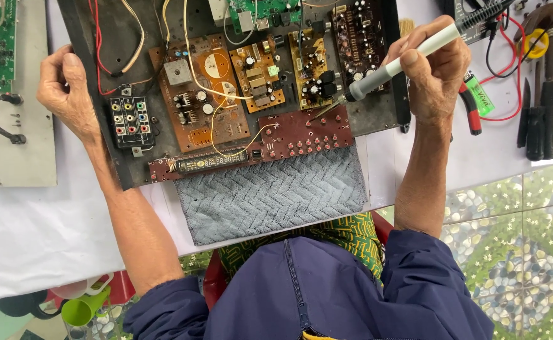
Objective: The person is using a soldering iron to repair or assemble components on a large circuit board inside an electronic device.
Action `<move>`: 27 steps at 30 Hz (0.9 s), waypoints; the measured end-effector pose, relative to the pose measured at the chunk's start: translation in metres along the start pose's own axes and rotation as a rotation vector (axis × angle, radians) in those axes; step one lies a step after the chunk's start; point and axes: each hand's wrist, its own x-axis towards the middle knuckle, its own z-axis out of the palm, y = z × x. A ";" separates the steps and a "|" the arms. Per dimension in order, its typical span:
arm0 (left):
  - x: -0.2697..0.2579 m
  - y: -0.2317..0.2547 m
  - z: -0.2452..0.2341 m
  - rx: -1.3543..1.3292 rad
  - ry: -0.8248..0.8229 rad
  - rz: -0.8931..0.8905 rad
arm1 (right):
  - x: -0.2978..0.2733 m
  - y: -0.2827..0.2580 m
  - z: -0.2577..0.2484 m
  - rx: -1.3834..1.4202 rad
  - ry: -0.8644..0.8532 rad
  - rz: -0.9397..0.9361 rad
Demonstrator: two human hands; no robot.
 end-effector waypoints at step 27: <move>-0.001 0.022 0.004 -0.038 0.029 -0.040 | -0.003 0.009 0.007 0.194 -0.156 0.007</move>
